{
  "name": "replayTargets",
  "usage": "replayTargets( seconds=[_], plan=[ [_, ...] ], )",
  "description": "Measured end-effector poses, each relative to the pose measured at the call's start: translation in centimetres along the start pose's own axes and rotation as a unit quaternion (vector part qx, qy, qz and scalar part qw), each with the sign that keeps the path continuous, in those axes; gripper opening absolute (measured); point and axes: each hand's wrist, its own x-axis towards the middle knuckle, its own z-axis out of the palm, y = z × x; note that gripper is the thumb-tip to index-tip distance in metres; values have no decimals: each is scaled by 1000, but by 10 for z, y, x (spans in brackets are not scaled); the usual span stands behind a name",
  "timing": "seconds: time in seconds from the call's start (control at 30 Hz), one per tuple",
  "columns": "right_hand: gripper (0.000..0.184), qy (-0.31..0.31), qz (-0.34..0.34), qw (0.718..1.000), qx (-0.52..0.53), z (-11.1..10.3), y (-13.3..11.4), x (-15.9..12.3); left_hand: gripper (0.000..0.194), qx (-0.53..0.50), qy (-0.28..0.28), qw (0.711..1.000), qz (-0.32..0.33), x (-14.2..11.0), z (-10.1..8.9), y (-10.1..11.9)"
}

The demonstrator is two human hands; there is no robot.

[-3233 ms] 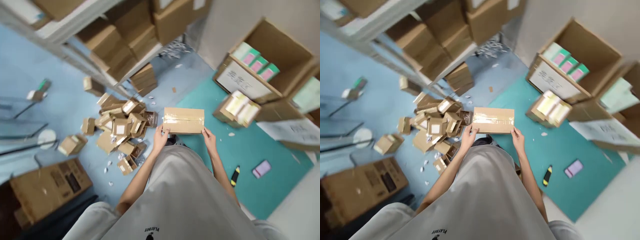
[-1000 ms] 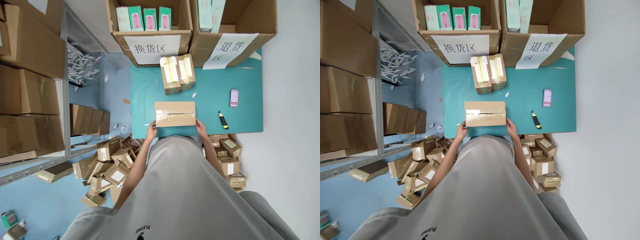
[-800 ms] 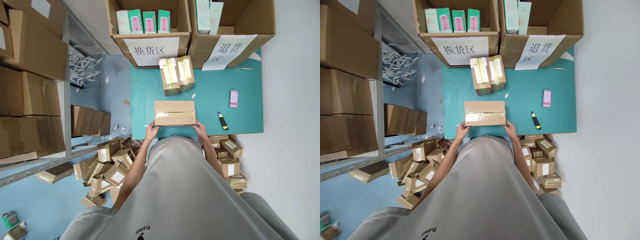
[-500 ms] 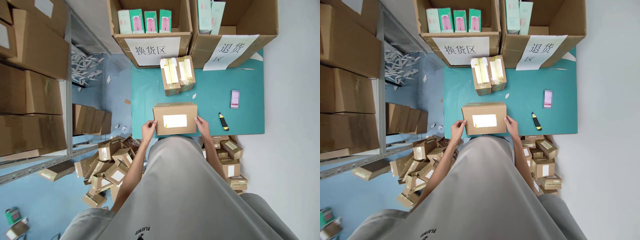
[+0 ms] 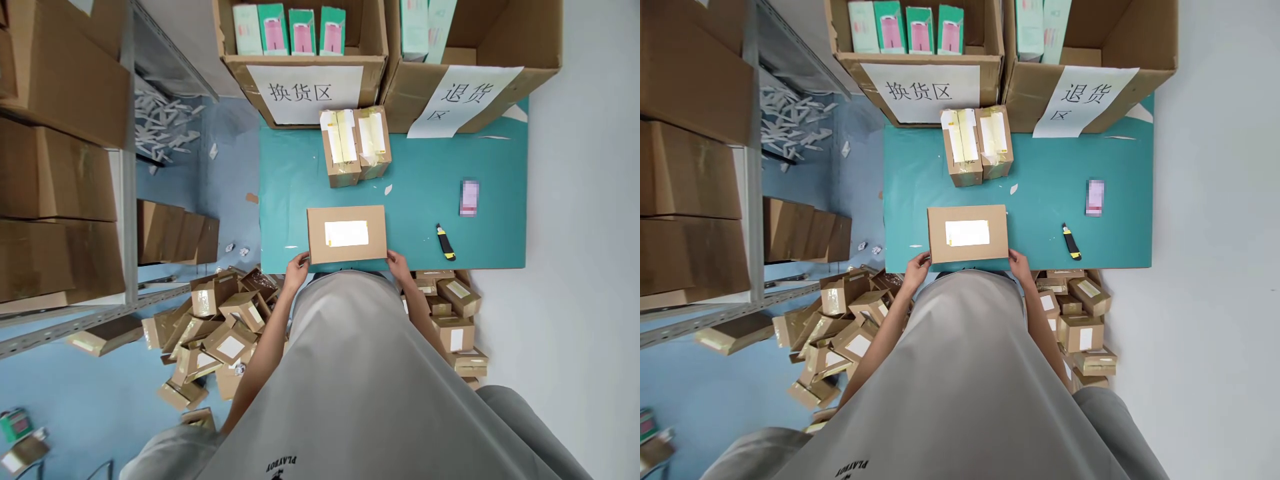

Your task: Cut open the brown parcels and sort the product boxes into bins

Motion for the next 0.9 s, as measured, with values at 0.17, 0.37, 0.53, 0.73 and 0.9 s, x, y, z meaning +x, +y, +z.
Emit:
replayTargets(
  seconds=[0.17,0.37,0.53,0.73,0.9],
  plan=[
    [46,0,-4,1000,4,5,-5,-4,39,0,14,1000,6,-7,4,8],
    [61,72,-63,995,16,-5,-42,-5,38,-49,72,992,88,-12,-7,50],
    [63,111,-97,988,-35,-15,-71,-3,50,-22,109,982,153,-18,-15,77],
    [75,83,-51,995,-25,-6,-50,0,45,-23,83,990,110,-7,-9,52],
    [79,68,-18,997,8,0,-21,-4,45,-41,73,995,45,0,-11,15]
  ],
)
